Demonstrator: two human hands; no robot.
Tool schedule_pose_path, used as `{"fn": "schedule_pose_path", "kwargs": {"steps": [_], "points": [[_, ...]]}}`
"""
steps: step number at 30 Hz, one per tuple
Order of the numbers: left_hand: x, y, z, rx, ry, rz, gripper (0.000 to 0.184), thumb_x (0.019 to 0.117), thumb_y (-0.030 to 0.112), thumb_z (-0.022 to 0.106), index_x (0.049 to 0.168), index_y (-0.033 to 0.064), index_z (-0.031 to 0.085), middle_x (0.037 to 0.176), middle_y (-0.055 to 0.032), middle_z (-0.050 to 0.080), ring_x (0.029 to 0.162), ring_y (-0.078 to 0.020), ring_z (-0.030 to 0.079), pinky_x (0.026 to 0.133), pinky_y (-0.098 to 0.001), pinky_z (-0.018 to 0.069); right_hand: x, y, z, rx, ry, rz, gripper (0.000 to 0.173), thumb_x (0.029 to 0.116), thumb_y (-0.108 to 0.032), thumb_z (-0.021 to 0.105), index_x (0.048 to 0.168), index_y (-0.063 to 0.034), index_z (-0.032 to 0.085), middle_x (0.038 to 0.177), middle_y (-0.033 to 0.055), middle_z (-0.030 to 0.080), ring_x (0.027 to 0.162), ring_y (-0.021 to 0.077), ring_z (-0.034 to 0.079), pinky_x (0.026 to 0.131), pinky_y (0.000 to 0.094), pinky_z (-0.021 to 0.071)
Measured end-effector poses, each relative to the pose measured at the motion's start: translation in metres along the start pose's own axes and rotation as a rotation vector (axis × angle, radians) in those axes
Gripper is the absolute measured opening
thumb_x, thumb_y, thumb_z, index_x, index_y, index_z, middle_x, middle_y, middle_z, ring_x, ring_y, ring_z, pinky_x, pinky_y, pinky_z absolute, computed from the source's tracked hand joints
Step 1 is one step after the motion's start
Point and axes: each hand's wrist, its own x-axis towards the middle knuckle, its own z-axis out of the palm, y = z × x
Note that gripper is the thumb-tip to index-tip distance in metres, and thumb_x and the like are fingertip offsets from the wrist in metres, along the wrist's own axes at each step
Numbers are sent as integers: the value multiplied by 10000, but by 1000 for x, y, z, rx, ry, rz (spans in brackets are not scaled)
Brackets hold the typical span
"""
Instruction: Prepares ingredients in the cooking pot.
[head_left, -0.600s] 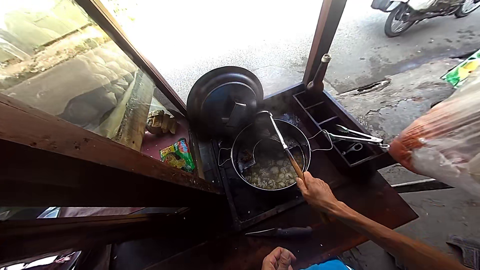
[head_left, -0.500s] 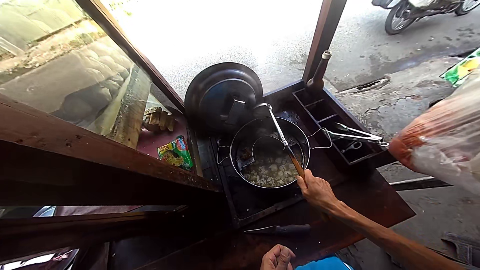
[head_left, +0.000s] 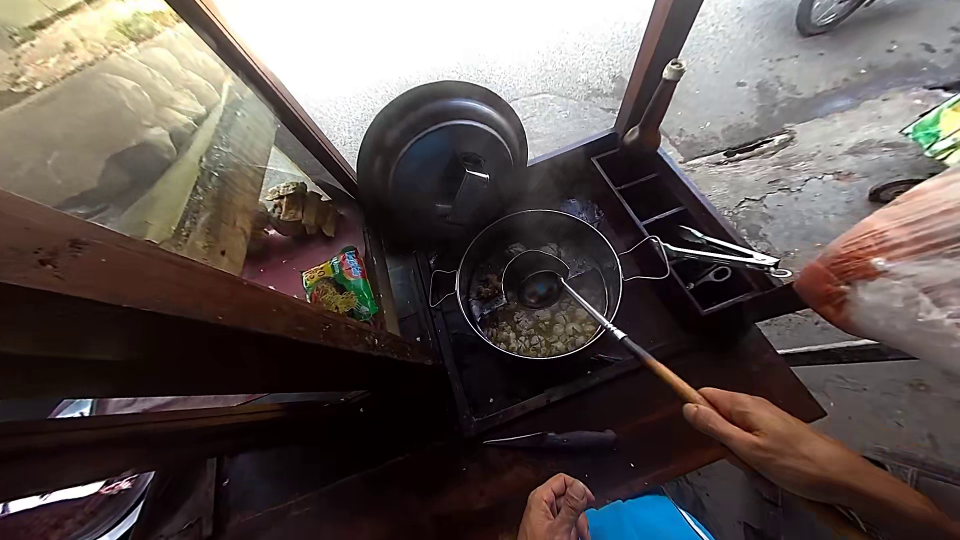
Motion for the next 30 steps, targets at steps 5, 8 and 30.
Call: {"fn": "schedule_pose_path", "kwargs": {"steps": [5, 8, 30], "points": [[-2, 2, -2, -8, 12, 20, 267, 1075, 207, 478, 1042, 15, 660, 624, 59, 614, 486, -8, 526, 495, -179, 471, 51, -14, 35, -440, 5, 73, 389, 1099, -393, 393, 1061, -48, 570, 861, 149, 610, 880, 332, 645, 785, 509, 491], [-5, 0, -4, -13, 32, 22, 268, 1075, 199, 472, 1043, 8, 657, 626, 58, 602, 491, -16, 523, 502, -185, 474, 69, -25, 44, -563, -9, 97, 413, 1106, -377, 368, 1146, -18, 568, 981, 194, 651, 1020, 369, 662, 874, 524, 498], [-2, 0, -8, -9, 63, 8, 293, 1081, 206, 452, 1049, 3, 661, 616, 49, 609, 475, -15, 521, 487, -184, 474, 82, -23, -11, 1048, -438, 273, 338, 1131, -282, 309, 891, -118, 481, 547, -63, 421, 374, -28, 425, 350, 100, 366]]}}
